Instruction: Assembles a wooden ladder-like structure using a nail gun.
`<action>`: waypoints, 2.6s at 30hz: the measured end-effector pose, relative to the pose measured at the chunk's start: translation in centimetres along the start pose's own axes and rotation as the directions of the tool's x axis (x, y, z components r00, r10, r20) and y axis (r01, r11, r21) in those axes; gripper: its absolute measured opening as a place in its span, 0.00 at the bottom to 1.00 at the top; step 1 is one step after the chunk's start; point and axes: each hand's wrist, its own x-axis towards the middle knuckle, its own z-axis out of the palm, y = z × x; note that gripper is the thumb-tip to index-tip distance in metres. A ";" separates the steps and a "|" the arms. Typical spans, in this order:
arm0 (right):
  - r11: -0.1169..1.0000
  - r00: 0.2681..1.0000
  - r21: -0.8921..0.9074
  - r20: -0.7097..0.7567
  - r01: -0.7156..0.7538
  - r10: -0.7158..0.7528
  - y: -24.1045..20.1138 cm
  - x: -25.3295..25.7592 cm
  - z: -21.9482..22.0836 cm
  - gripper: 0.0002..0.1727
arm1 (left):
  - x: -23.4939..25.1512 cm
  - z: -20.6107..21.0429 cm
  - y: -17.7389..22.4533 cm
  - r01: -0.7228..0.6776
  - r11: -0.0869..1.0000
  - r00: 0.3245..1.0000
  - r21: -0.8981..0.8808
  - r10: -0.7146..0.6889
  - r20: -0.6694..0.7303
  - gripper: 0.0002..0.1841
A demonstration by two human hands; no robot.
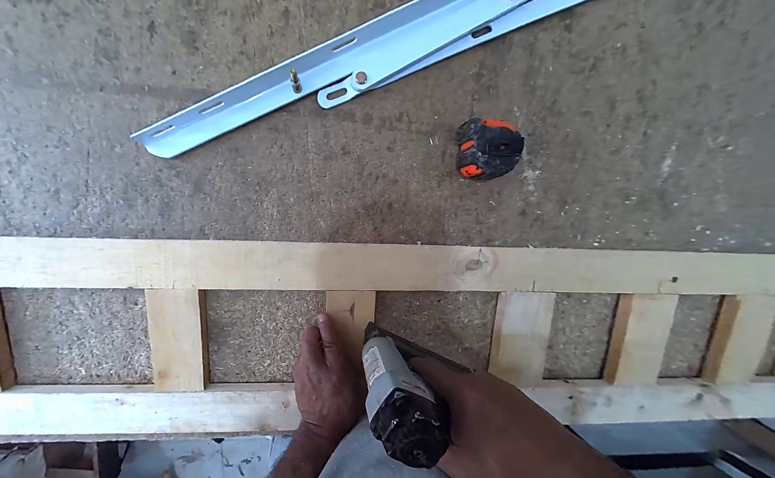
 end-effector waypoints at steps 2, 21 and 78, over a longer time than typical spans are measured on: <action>1.000 1.000 0.000 -0.003 -0.010 0.010 -0.3 0.5 -0.3 0.32 | -0.1 0.1 0.0 0.005 1.000 1.000 -0.011 -0.005 0.007 0.34; 1.000 0.999 -0.002 0.045 -0.003 0.004 -3.7 3.1 -2.4 0.33 | -1.5 0.2 -1.3 0.170 0.972 0.968 -0.163 -0.133 0.212 0.33; 0.969 0.965 0.064 0.127 -0.238 0.229 -0.8 3.1 -3.4 0.42 | 0.0 1.2 -0.1 0.026 1.000 0.998 0.005 -0.026 -0.053 0.38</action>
